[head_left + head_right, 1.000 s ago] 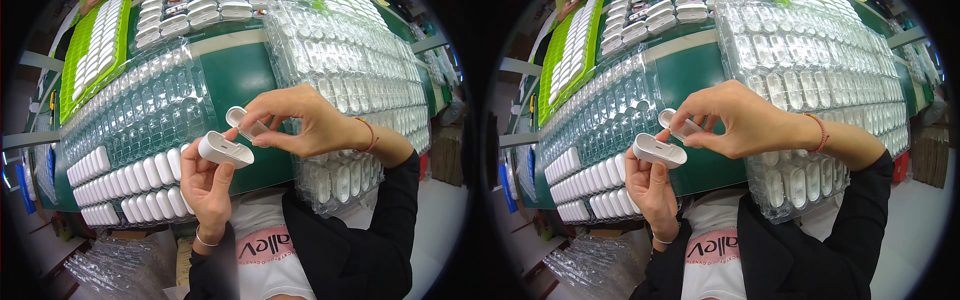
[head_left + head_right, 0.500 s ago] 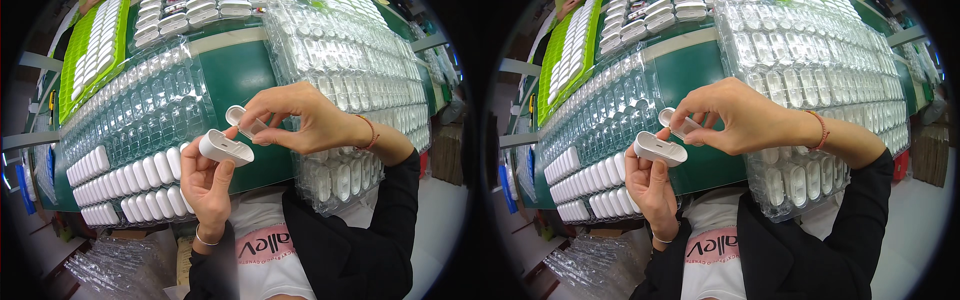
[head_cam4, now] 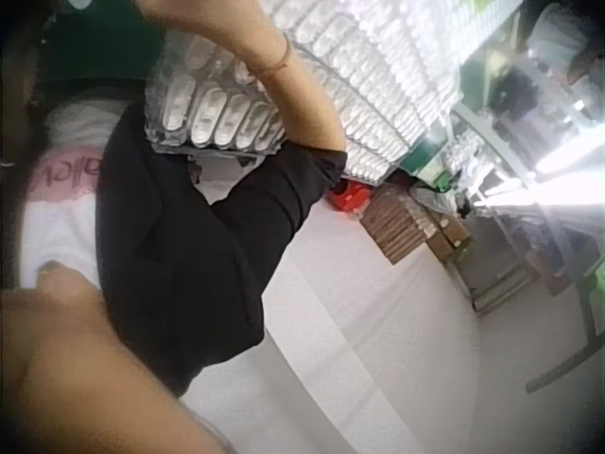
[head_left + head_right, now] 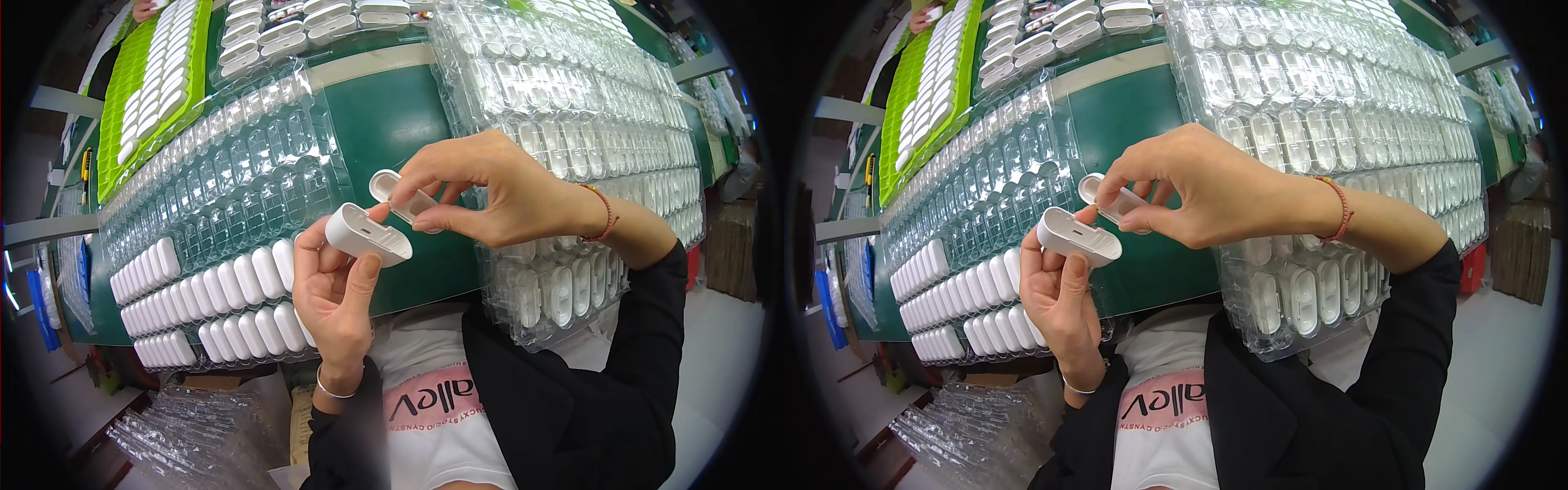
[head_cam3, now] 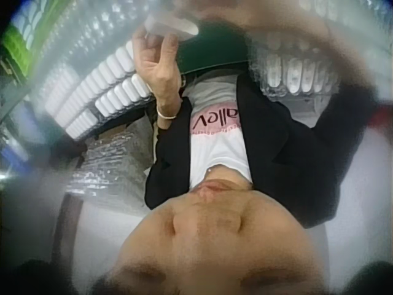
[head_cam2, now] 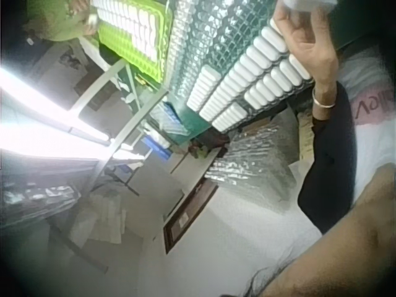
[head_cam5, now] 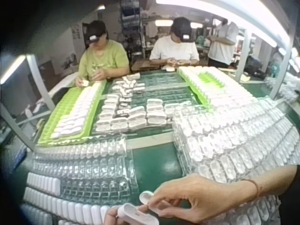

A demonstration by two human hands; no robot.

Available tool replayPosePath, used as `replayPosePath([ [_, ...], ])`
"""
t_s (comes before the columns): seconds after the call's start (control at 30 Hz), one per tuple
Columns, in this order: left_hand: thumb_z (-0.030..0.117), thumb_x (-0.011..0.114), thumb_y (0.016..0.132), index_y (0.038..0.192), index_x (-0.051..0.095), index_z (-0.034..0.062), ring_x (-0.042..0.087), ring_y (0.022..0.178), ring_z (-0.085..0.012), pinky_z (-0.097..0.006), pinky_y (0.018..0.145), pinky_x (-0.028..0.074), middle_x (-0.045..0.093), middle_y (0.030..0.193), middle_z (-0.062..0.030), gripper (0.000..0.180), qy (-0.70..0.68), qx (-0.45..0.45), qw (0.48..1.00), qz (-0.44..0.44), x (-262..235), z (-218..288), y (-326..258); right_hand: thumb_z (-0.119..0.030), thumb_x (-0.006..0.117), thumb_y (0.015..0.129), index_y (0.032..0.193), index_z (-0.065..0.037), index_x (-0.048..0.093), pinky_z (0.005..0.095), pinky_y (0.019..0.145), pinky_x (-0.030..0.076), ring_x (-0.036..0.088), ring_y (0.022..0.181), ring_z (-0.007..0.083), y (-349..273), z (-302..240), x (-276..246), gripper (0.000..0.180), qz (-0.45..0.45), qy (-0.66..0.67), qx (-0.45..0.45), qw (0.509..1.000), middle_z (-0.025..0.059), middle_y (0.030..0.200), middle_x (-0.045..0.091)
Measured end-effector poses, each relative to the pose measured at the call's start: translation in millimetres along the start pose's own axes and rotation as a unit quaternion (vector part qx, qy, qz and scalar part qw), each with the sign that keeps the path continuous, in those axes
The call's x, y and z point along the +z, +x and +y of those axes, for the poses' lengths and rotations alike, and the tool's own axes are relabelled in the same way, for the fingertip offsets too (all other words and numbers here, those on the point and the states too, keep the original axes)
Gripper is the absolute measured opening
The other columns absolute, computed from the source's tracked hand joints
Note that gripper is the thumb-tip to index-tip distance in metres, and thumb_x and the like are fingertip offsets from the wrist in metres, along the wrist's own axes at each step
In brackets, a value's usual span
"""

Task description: The person repeatedly picks up white earbud cases and clear plastic lids from a green workbench. They open the cases, place the lids inside, and then close them. The person handles the items one at a time in a repetitive assembly loop.

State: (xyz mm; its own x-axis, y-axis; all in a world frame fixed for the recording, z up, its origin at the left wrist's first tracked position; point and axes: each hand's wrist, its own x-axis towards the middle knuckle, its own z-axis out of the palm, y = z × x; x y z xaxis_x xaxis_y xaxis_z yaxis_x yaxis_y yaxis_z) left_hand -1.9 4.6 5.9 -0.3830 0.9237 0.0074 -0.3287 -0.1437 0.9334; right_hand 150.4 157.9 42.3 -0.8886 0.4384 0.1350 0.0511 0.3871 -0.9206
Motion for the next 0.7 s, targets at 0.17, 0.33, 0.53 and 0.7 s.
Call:
replayPosePath([
  [0.17,0.006,0.058,0.092,0.126,0.037,-0.0042,0.059,0.109,-0.0194,-0.031,0.091,0.049,0.058,0.121,-0.0248,0.041,-0.001,-0.005,1.000,0.000,-0.7,0.2,0.7,-0.002,0.070,0.080,0.101,-0.004,0.067,0.0264,0.066,0.058,0.066,0.082,0.0164,-0.2,0.0,-0.4,0.022,0.000,0.000,0.003,1.000,0.0084,0.099,0.068],
  [0.33,0.009,0.056,0.094,0.129,0.037,-0.0060,0.057,0.112,-0.0212,-0.032,0.092,0.048,0.056,0.123,-0.0264,0.042,-0.009,0.007,1.000,0.006,0.9,-2.6,-1.3,-0.002,0.070,0.080,0.101,-0.004,0.067,0.0263,0.066,0.058,0.066,0.082,0.0164,0.5,-0.3,0.0,0.022,0.000,-0.001,-0.003,1.000,0.0085,0.100,0.068],
  [0.53,0.011,0.056,0.094,0.129,0.038,-0.0052,0.059,0.108,-0.0188,-0.031,0.091,0.049,0.056,0.123,-0.0249,0.042,-0.007,0.013,0.999,0.051,1.6,-4.0,-2.5,-0.002,0.070,0.080,0.101,-0.004,0.067,0.0261,0.066,0.058,0.066,0.081,0.0161,0.2,0.4,0.3,0.021,0.003,0.001,-0.003,1.000,0.0084,0.100,0.067],
  [0.7,0.010,0.056,0.094,0.128,0.038,-0.0048,0.059,0.107,-0.0183,-0.031,0.091,0.049,0.056,0.123,-0.0250,0.041,-0.009,0.022,0.999,0.040,2.2,-4.0,-2.8,-0.003,0.070,0.080,0.101,-0.004,0.067,0.0261,0.066,0.058,0.066,0.081,0.0157,0.0,1.2,0.5,0.021,0.006,0.000,-0.006,1.000,0.0078,0.099,0.067],
])
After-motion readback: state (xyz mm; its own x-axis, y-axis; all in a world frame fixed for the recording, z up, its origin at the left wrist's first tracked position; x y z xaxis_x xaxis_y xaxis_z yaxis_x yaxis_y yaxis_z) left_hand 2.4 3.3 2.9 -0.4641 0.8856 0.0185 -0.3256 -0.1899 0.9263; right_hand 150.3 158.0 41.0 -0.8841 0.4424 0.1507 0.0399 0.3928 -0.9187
